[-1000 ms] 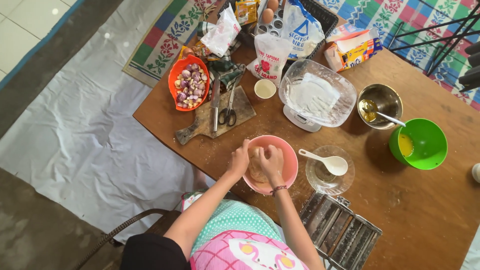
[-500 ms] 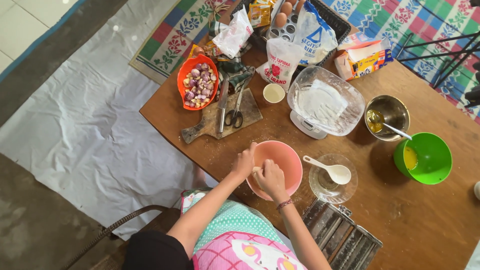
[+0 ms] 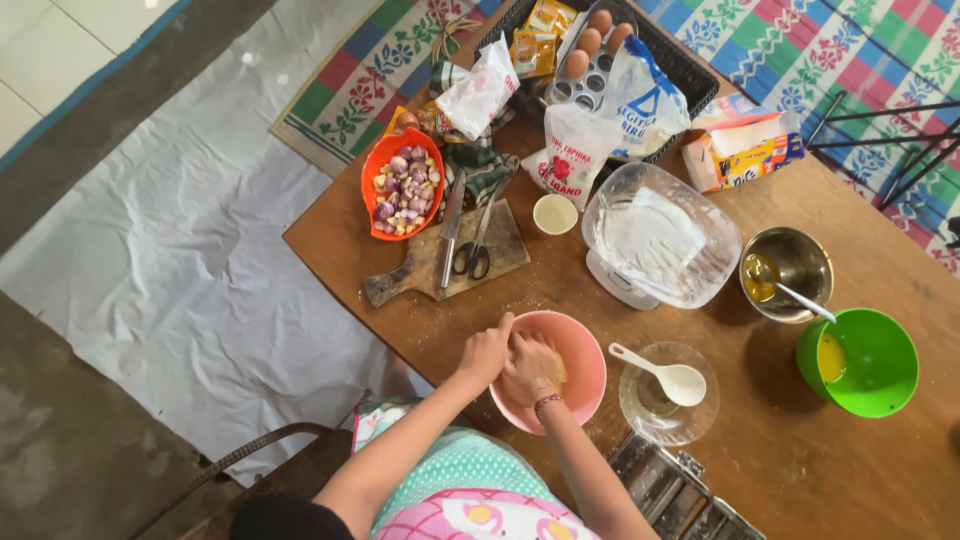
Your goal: The person kneads a ball of dough by hand inside a pink bowl placed on a wooden table. They repeatedly press, fold, and turn the dough to combine the ingredients. A pasta machine, chopped shallots, and other kitchen items are visible on the table.
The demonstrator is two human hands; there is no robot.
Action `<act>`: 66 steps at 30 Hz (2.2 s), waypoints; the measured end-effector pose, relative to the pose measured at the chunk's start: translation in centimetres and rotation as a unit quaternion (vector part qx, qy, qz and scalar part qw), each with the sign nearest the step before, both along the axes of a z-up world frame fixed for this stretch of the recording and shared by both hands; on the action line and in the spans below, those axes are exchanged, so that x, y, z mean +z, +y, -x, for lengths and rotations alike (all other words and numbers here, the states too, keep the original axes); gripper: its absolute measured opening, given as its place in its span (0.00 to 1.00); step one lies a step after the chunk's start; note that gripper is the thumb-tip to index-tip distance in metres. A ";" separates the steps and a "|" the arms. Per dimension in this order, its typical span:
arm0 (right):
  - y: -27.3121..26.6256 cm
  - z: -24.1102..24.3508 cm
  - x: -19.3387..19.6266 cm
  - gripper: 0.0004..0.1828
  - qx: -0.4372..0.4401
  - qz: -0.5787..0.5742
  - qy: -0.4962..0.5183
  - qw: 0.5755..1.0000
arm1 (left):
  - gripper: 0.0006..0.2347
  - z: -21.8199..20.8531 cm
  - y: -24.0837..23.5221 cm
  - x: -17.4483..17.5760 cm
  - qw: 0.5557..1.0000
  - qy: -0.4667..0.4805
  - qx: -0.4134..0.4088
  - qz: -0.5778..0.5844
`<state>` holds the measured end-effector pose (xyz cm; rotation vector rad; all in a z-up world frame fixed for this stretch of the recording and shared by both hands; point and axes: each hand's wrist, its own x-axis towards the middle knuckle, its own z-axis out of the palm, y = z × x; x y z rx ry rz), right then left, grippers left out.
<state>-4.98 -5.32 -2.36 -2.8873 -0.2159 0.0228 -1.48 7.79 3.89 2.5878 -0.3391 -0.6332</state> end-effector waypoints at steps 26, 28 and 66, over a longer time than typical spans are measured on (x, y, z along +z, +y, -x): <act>-3.9 6.7 5.6 0.17 0.026 0.089 0.175 0.980 | 0.18 0.1 0.0 -0.4 0.999 -0.005 -0.028 -0.025; -3.1 6.2 4.5 0.20 0.031 0.087 0.166 0.982 | 0.18 0.2 0.2 -0.4 0.999 -0.013 -0.024 -0.028; -1.8 5.5 5.4 0.27 0.002 0.076 -0.049 0.996 | 0.17 -0.6 -0.4 -1.1 0.997 -0.025 -0.057 -0.042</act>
